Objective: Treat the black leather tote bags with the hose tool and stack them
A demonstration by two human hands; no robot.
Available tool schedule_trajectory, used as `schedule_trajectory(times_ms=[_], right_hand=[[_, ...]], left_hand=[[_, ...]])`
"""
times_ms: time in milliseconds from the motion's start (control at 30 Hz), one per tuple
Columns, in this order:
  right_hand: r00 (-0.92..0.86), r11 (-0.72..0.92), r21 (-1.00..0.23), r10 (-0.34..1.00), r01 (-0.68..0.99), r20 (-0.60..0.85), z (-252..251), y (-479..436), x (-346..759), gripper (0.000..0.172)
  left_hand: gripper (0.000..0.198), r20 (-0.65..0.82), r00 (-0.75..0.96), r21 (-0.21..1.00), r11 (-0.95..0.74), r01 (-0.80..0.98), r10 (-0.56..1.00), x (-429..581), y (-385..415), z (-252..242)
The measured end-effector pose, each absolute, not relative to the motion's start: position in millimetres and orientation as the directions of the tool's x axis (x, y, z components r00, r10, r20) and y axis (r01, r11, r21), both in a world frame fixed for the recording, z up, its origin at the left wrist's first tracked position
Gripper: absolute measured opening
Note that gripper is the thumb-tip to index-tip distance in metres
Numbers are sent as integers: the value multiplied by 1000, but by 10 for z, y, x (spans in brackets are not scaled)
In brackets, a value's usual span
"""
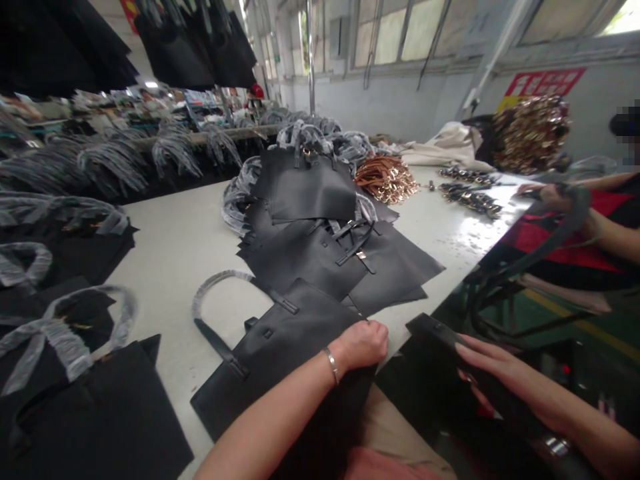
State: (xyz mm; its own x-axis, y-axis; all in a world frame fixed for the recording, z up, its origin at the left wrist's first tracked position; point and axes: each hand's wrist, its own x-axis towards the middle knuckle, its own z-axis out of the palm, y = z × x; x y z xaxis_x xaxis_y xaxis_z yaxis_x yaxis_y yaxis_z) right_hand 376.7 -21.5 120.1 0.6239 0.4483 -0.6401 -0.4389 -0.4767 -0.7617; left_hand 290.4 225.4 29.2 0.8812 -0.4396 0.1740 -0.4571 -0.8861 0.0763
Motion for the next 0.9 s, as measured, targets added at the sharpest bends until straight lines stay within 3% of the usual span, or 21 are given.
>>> schedule_trajectory(times_ms=[300,433,533,667,800,900], right_hand=[[625,-416,-769,449,-486,-638,1189,-270,3807,64],[620,-418,-779,473,-468,-626,1195,-235,3794,66],[602,-443,-796,523,-412,-603,1169,-160,3771,67],[543,-472,-812,606,-343,-581,1113,-26,3742,69],[475,-529,-796,641,-295,-603,1125,64,3718,69],[441,-597,-755,620,-271,-649,1184,90,3712,67]], left_hand=[[27,120,857,-56,-865,-498,-501,3002,2241,357],[27,123,880,-46,-888,-457,-459,2988,2258,384],[25,125,921,35,-926,-377,-370,2961,2263,384],[21,131,983,213,-965,-154,-129,2904,2272,354],[23,145,984,283,-957,63,107,2760,2290,303],[23,179,955,496,-860,121,238,2593,2268,274]])
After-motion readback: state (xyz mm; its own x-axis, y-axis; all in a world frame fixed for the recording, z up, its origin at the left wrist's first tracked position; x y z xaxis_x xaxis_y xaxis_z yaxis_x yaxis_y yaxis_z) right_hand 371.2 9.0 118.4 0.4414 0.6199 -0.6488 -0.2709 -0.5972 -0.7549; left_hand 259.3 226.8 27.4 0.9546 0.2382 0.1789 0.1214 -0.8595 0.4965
